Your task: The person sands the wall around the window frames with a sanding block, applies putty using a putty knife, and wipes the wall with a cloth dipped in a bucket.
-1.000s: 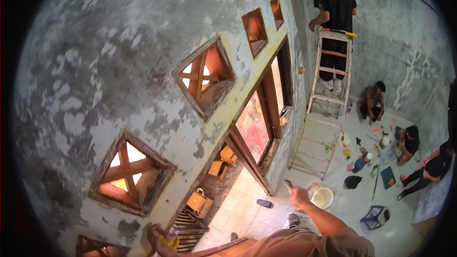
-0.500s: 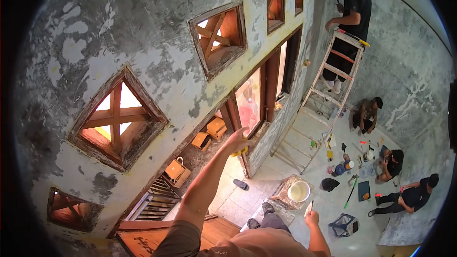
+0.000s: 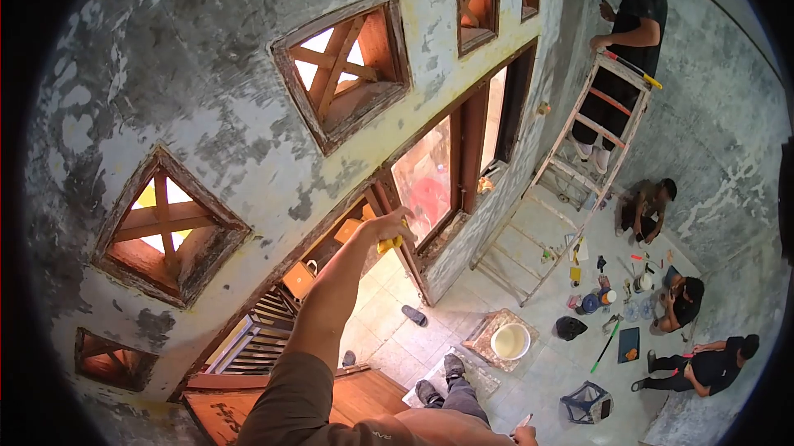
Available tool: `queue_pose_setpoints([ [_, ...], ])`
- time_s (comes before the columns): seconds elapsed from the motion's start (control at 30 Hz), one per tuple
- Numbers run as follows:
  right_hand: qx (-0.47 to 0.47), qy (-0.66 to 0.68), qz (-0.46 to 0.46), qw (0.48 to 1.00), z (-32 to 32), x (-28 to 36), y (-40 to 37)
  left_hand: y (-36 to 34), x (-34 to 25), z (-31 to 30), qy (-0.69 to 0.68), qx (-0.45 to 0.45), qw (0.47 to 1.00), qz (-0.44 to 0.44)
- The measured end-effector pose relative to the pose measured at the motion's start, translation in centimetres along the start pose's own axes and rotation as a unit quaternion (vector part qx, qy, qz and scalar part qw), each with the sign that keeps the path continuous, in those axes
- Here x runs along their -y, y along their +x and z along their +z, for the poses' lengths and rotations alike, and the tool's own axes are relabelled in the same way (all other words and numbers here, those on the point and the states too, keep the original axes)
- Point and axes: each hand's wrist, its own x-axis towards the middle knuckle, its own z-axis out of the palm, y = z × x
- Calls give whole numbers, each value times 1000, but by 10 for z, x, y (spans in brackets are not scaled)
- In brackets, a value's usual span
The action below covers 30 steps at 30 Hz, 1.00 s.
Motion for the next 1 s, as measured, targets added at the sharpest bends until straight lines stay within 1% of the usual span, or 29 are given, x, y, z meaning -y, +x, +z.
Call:
queue_pose_setpoints([
  [0.03, -1, 9, -3, 1000, -4, 11, -1, 9, 7, -2, -74, 4, 997, -8],
  [0.07, -3, 7, -5, 1000, -9, 26, 2, 20, 14, 2, -77, 2, 997, -8],
  [0.13, -19, 34, -116, 993, -21, 67, 8, 28, 15, 16, 30, 19, 999, 24],
  [0.17, -41, 32, -163, 985, -19, 77, 38, 39, 22, 18, 26, 71, 997, 16],
  [0.2, -62, 32, -210, 975, -16, 85, 66, 36, 18, 17, 24, 68, 997, 17],
  [0.23, -62, 30, -213, 975, -25, 102, 60, 29, 14, 15, -5, 5, 1000, -25],
  [0.27, -56, 46, -256, 964, -36, 124, 56, 23, 11, 14, -35, -57, 995, -68],
  [0.3, -51, 62, -300, 951, -42, 135, 63, 24, 16, 12, 55, -79, 995, -15],
  [0.33, -53, 60, -304, 949, -46, 143, 67, 28, 18, 10, 52, -82, 995, -13],
  [0.4, -50, 97, -321, 941, -52, 161, 73, 31, 19, 6, 68, 67, 995, -8],
  [0.43, -50, 96, -326, 939, -55, 167, 73, 34, 19, 2, 66, 62, 996, -7],
  [0.5, -52, 23, -292, 955, -62, 163, 65, 41, 30, 2, 117, 19, 993, -11],
  [0.53, -50, 9, -275, 960, -59, 156, 74, 33, 22, 2, 141, -3, 990, -12],
  [0.57, -47, -5, -257, 965, -56, 144, 80, 29, 11, 1, 99, 85, 989, -63],
  [0.6, -44, -52, -226, 972, -49, 128, 96, 32, 15, 1, 95, 81, 990, -60],
  [0.63, -40, -99, -194, 975, -44, 121, 107, 39, 26, 2, 140, 4, 990, -25],
  [0.67, -28, -101, -180, 978, -47, 120, 92, 40, 35, 4, 184, -72, 980, 7],
  [0.7, -16, -105, -166, 980, -48, 119, 70, 26, 25, 8, 160, -42, 986, -14],
  [0.73, -16, -110, -173, 979, -46, 130, 54, 26, 25, 17, 140, -75, 987, -1],
  [0.8, -77, -180, -307, 931, -36, 159, 30, 30, 48, 32, 42, -39, 997, 47],
  [0.87, 20, -72, -438, 896, -25, 215, -18, 14, 76, 55, 39, -43, 992, 114],
  [0.9, -2, -95, -537, 838, -18, 255, -46, -1, 87, 69, -38, -30, 998, 43],
  [0.93, -2, -69, -557, 827, -5, 297, -72, -19, 101, 82, -114, -19, 993, -28],
  [0.97, -4, -56, -612, 789, 0, 344, -106, -38, 124, 97, -188, -43, 980, -39],
  [1.0, -15, -25, -615, 788, 11, 389, -138, -61, 152, 116, -259, -67, 962, -49],
])
